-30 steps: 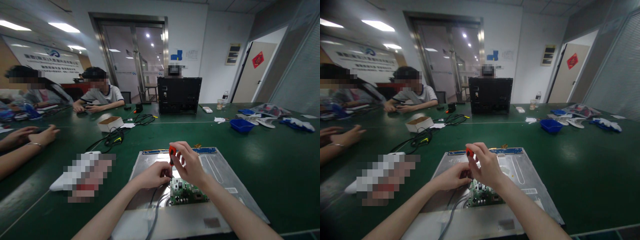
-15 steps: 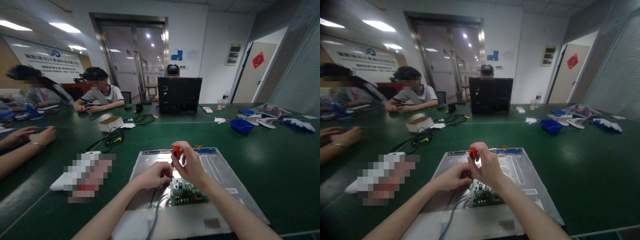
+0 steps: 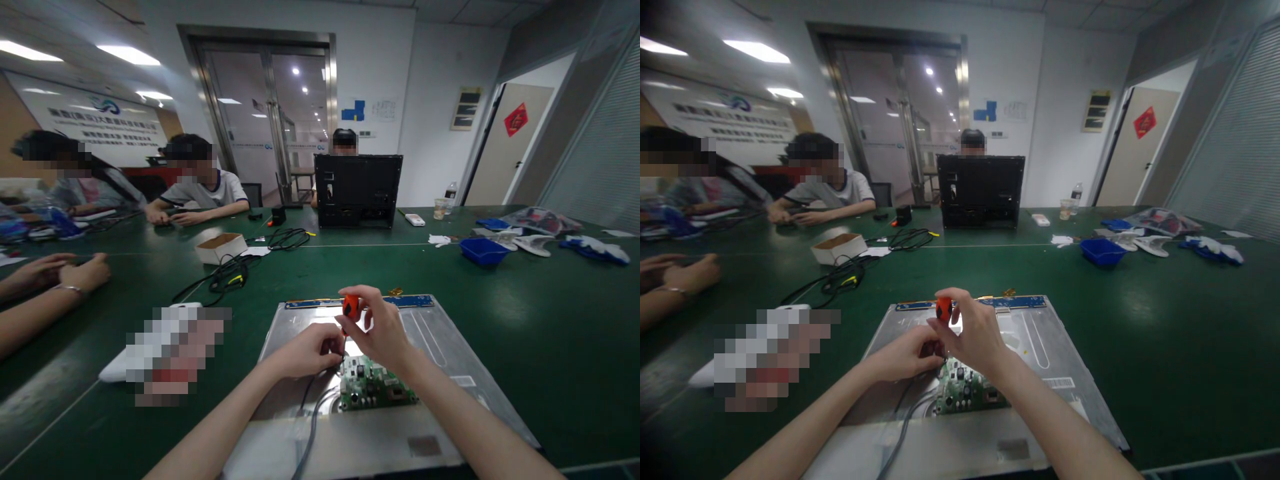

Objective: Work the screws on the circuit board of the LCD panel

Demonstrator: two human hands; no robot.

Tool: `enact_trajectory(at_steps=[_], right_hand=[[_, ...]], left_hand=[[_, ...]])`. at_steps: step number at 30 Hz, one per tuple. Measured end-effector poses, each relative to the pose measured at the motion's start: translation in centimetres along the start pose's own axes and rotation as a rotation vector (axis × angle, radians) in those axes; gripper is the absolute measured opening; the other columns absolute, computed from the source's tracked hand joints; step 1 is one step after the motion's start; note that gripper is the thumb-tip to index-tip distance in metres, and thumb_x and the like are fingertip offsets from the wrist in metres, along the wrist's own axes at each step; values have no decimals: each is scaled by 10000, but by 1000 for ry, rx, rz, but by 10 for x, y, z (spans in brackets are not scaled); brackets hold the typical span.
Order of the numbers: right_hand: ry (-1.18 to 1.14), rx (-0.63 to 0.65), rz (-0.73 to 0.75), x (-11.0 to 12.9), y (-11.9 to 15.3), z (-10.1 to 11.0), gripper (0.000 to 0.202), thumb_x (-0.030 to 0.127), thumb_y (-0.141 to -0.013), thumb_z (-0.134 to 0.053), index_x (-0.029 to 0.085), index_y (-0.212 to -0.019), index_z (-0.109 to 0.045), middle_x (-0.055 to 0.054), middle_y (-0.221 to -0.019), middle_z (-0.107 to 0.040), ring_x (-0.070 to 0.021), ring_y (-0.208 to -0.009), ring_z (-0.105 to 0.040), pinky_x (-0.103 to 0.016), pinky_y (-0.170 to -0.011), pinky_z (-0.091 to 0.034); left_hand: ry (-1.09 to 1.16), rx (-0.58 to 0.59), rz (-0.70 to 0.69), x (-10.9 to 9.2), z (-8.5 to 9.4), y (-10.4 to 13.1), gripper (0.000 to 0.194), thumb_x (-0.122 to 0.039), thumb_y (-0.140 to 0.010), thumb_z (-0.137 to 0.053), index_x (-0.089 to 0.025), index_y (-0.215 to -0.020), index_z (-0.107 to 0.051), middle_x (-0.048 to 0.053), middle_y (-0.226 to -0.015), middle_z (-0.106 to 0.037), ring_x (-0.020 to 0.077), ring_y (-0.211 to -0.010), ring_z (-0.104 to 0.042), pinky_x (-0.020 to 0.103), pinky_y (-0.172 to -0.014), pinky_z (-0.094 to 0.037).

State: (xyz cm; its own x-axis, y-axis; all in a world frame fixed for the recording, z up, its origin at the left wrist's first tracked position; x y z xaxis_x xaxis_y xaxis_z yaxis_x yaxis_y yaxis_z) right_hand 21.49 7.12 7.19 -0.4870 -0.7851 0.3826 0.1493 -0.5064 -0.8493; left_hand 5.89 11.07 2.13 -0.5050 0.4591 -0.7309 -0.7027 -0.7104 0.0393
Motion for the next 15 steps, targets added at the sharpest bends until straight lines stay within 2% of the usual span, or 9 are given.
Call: enact_trajectory(at_steps=[6,11,15], right_hand=[[-14,8,11,3,-2,2,327,190,-920,-532,227,-1237,-463,-11,-861,-607,-110,-588,-567,-205,-471,-441],[-41,43,35,3,-2,2,352,153,-930,-487,234,-1272,-457,-101,-1138,-564,-111,-663,-566,-221,-487,-473],[-23,49,20,2,-2,2,338,165,-944,-475,228,-1277,-466,-94,-1121,-537,-110,-667,-568,-236,-515,-500]], left_hand=[[36,4,-40,3,-2,0,95,-177,-728,-601,-173,-823,-602,-14,-727,-568,153,-665,-517,242,-605,-408],[36,0,-44,3,-2,0,119,-179,-720,-601,-169,-838,-610,-7,-745,-576,155,-678,-516,240,-614,-414],[42,4,-46,1,-2,0,101,-176,-715,-600,-171,-815,-602,-21,-712,-554,151,-661,-506,242,-608,-401]])
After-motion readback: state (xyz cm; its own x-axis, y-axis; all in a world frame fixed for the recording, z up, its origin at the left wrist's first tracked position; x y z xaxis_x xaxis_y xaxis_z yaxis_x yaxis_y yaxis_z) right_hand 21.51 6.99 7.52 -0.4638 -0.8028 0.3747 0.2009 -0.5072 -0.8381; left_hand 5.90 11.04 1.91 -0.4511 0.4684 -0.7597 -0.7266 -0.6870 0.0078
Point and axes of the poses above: each hand's wrist, its own y-axis away from the middle knuckle, its own z-axis out of the back of the hand, x = y × z, the point moved 3 cm from there along -y, towards the middle knuckle
